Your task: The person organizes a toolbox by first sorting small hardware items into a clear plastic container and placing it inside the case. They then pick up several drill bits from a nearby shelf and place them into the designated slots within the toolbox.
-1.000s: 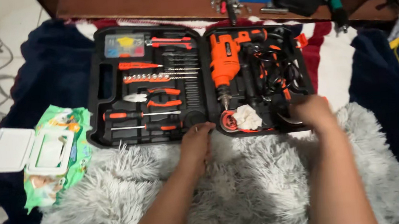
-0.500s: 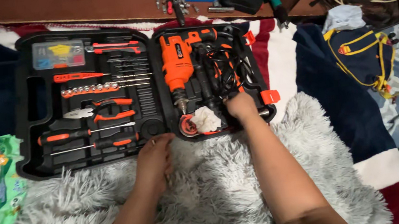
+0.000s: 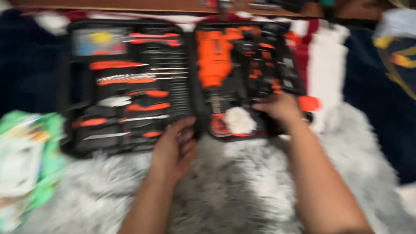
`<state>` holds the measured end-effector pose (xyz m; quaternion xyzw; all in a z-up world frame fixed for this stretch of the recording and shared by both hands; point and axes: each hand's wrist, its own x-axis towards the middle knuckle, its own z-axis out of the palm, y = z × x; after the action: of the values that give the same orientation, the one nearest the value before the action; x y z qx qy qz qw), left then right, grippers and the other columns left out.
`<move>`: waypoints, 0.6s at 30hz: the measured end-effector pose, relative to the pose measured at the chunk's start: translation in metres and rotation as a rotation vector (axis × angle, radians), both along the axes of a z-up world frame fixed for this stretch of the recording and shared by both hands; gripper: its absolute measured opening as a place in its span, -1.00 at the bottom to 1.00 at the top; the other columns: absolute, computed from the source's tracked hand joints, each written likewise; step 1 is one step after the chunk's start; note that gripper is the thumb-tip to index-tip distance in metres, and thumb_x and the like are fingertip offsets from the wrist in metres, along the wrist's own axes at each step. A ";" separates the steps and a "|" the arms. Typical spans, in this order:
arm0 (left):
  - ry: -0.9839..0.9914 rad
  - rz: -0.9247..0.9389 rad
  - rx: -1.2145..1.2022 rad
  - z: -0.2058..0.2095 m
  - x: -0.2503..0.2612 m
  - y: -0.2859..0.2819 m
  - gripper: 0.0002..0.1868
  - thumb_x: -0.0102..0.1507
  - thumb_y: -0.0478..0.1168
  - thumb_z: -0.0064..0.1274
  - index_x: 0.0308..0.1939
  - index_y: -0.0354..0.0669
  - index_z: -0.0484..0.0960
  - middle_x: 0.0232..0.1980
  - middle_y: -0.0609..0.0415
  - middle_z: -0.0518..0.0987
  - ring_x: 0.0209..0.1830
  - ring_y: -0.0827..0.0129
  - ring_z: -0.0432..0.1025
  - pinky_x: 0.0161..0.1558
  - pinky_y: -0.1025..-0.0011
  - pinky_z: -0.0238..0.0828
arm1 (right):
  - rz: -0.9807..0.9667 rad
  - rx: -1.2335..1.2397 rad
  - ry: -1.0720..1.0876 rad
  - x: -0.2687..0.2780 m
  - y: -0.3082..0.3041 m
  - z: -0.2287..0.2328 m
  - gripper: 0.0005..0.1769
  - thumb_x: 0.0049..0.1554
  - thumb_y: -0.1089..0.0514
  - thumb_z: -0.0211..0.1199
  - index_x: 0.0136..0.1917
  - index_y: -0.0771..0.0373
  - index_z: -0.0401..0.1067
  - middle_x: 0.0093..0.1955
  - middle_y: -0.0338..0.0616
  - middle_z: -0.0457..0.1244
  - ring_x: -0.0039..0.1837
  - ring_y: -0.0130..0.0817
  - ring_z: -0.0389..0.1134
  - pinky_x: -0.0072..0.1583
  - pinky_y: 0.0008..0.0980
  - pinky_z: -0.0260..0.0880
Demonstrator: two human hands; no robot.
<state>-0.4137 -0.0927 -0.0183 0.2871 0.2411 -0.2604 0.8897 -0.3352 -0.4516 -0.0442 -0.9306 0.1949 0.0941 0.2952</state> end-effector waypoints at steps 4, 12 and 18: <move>-0.132 0.208 -0.211 0.016 0.022 0.025 -0.60 0.34 -0.09 -0.04 0.23 -0.08 0.49 0.05 0.02 0.55 -0.18 0.25 0.50 -0.14 0.29 0.43 | -0.162 0.504 -0.196 -0.018 0.033 0.044 -0.68 0.17 -0.01 0.41 -0.04 0.31 0.56 -0.31 -0.21 0.24 -0.30 -0.33 0.13 -0.23 -0.29 0.13; -0.303 0.251 -0.370 0.022 0.023 0.033 -0.33 0.44 0.14 -0.41 0.52 -0.18 0.18 0.39 -0.08 0.48 0.06 0.14 0.52 0.23 0.08 0.40 | 0.019 1.966 0.325 -0.013 0.189 0.087 -0.19 0.39 -0.35 -0.12 0.42 0.47 0.29 0.24 0.22 0.31 0.28 0.09 0.32 0.21 -0.14 0.35; -0.354 0.265 -0.483 0.005 0.025 0.029 -0.31 0.49 0.18 -0.42 0.49 -0.28 0.26 0.15 -0.07 0.58 -0.06 0.27 0.51 0.07 0.24 0.46 | 0.039 1.825 0.222 -0.023 0.227 0.111 -0.13 0.25 -0.41 -0.20 0.42 0.40 0.19 0.40 0.29 0.20 0.44 0.14 0.22 0.46 0.05 0.09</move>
<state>-0.3885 -0.0638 -0.0133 0.0749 0.0492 -0.1381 0.9864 -0.3577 -0.2244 0.0666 -0.3255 0.0566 0.3054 0.8931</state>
